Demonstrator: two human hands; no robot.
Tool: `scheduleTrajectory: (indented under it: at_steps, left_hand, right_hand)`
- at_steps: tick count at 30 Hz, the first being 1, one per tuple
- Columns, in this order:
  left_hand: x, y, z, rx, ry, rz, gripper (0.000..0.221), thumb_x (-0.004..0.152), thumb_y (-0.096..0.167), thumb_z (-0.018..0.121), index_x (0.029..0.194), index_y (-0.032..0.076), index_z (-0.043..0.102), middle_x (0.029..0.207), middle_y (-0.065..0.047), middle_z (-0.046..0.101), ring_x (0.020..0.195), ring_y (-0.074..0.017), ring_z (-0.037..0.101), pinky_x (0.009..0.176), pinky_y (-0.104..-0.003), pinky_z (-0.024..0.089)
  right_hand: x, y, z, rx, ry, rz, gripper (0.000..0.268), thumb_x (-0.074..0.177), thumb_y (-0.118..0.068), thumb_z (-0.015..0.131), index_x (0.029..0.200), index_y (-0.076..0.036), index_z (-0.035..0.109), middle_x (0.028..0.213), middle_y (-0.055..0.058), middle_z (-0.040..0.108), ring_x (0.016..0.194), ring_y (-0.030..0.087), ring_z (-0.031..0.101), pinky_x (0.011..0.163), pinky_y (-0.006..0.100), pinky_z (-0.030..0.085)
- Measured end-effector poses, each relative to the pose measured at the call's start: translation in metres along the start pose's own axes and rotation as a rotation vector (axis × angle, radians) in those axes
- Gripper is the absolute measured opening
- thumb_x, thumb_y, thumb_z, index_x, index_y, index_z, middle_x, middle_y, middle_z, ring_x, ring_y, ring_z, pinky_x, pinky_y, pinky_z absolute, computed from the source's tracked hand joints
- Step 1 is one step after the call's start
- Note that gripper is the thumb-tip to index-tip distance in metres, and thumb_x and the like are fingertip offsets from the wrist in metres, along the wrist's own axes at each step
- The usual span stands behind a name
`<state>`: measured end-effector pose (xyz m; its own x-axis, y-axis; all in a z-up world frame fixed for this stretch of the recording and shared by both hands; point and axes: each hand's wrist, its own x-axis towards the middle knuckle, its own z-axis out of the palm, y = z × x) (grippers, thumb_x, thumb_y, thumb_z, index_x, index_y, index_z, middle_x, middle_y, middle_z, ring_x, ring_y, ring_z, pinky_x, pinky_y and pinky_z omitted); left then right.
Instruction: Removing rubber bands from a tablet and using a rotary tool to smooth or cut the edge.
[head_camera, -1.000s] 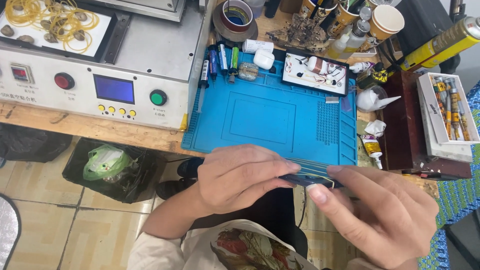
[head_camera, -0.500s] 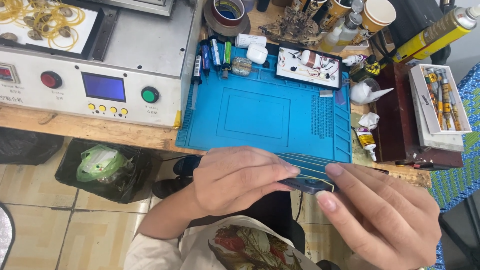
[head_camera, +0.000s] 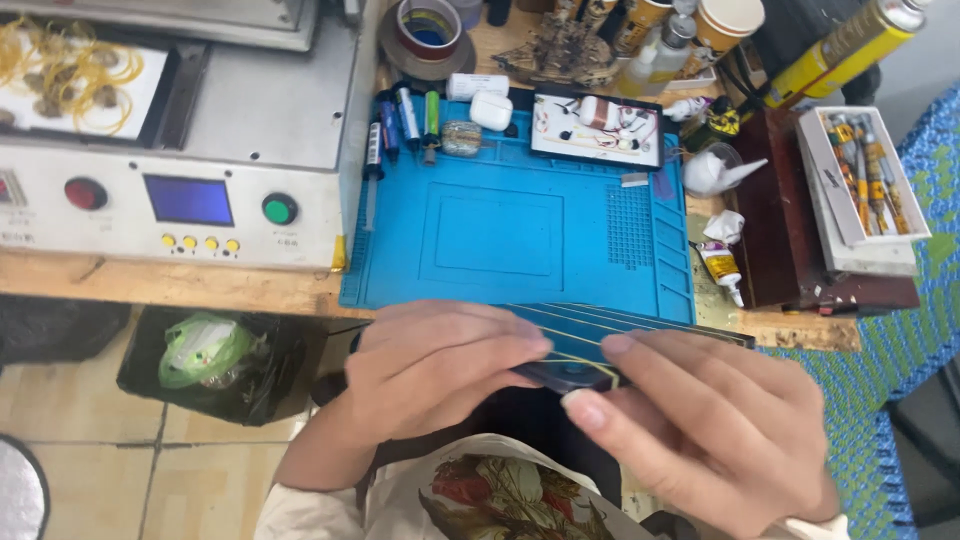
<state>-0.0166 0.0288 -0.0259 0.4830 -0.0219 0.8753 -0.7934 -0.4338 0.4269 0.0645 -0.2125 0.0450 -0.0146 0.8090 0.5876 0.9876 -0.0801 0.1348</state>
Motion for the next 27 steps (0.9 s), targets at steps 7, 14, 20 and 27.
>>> scheduleTrajectory:
  at_steps: [7, 14, 20, 27]
  left_hand:
    - [0.037, 0.049, -0.022, 0.280, -0.170, -0.182, 0.026, 0.098, 0.021, 0.059, 0.101, 0.001, 0.076, 0.098, -0.015, 0.084, 0.092, -0.0288, 0.091, 0.082, -0.036, 0.077]
    - [0.034, 0.057, -0.068, 0.380, -0.690, -0.135, 0.033, 0.103, 0.022, 0.060, 0.128, 0.007, 0.073, 0.131, -0.014, 0.081, 0.121, -0.0258, 0.084, 0.103, -0.036, 0.068]
    - [0.021, 0.074, -0.067, 0.574, -0.751, -0.163, 0.043, 0.099, 0.038, 0.069, 0.134, 0.012, 0.072, 0.132, -0.009, 0.081, 0.121, -0.0226, 0.082, 0.098, -0.035, 0.065]
    - [0.047, 0.092, -0.016, 0.594, -0.463, -0.192, 0.033, 0.109, 0.024, 0.051, 0.123, 0.007, 0.076, 0.118, -0.013, 0.084, 0.106, -0.0287, 0.087, 0.087, -0.037, 0.067]
  right_hand:
    - [-0.006, 0.003, 0.023, -0.027, 0.241, -0.145, 0.027, 0.114, -0.027, 0.079, 0.138, -0.036, 0.071, 0.116, 0.005, 0.078, 0.088, 0.016, 0.087, 0.080, 0.026, 0.073]
    - [-0.013, 0.005, 0.029, -0.001, 0.358, -0.133, 0.022, 0.118, -0.024, 0.071, 0.139, -0.030, 0.073, 0.114, 0.007, 0.077, 0.087, 0.013, 0.086, 0.080, 0.024, 0.079]
    - [-0.018, 0.003, 0.028, 0.139, 0.406, -0.079, 0.022, 0.118, -0.021, 0.070, 0.139, -0.027, 0.071, 0.115, 0.010, 0.078, 0.088, 0.015, 0.088, 0.084, 0.027, 0.083]
    - [-0.032, 0.005, 0.017, 0.187, 0.248, -0.128, 0.026, 0.111, -0.012, 0.075, 0.134, -0.022, 0.068, 0.122, 0.023, 0.074, 0.101, 0.033, 0.088, 0.089, 0.042, 0.079]
